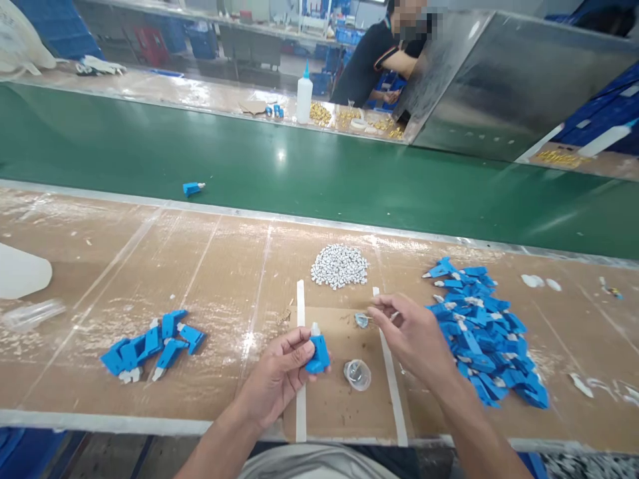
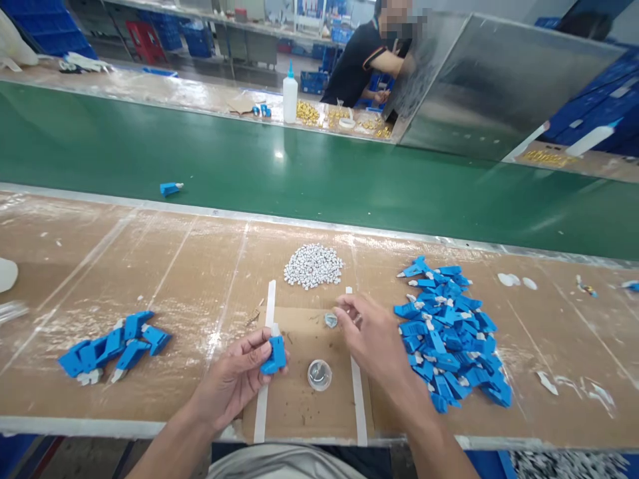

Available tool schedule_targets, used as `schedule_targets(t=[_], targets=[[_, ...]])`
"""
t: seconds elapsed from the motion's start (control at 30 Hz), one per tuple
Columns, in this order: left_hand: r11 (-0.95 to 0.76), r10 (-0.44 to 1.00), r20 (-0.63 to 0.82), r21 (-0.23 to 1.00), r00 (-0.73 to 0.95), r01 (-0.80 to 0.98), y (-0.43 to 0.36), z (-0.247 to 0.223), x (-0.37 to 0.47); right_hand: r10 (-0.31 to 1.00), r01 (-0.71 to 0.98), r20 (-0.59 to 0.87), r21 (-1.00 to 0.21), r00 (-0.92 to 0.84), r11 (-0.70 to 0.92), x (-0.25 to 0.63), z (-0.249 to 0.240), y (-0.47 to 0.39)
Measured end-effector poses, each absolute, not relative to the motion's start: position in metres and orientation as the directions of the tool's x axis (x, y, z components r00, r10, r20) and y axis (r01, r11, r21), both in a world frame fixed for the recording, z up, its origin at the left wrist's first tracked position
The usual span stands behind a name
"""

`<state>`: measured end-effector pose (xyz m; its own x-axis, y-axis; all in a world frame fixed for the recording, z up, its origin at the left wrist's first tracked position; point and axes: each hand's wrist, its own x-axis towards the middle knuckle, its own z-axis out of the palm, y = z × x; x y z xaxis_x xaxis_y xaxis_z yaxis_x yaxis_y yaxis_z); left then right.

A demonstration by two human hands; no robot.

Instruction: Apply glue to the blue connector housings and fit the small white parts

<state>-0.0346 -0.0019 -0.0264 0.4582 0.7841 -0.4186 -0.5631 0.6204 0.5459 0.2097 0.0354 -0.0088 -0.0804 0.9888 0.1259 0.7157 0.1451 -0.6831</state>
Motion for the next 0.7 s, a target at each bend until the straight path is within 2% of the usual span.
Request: schedule_targets(t=[0.07,0.17,0.4,0.57,0.7], targets=[[0.619,0.785,-0.417,0.542,0.457,-0.569,-0.002,-0.026,-0.036,0.967,0.768,0.156,-0.588,-0.202,0.255,0.201,-0.01,0.059],[0.628,0.778,-0.43,0.53,0.458,-0.57,-0.004,-0.026,-0.039,0.948,0.782,0.138,-0.538,-0.286,0.314,0.186,-0.016,0.081],[0.622,0.782,-0.433,0.497,0.448,-0.606,-0.006,-0.029,-0.038,0.971,0.852,0.044,-0.472,-0.233,0.226,0.165,-0.026,0.101],[0.63,0.775,-0.435,0.483,0.458,-0.608,-0.007,-0.031,-0.038,0.988,0.859,-0.017,-0.497,-0.15,0.122,0.153,-0.025,0.106],[0.626,0.778,-0.434,0.485,0.454,-0.61,-0.008,-0.035,-0.039,0.993,0.79,-0.034,-0.61,-0.109,0.066,0.146,-0.023,0.108]])
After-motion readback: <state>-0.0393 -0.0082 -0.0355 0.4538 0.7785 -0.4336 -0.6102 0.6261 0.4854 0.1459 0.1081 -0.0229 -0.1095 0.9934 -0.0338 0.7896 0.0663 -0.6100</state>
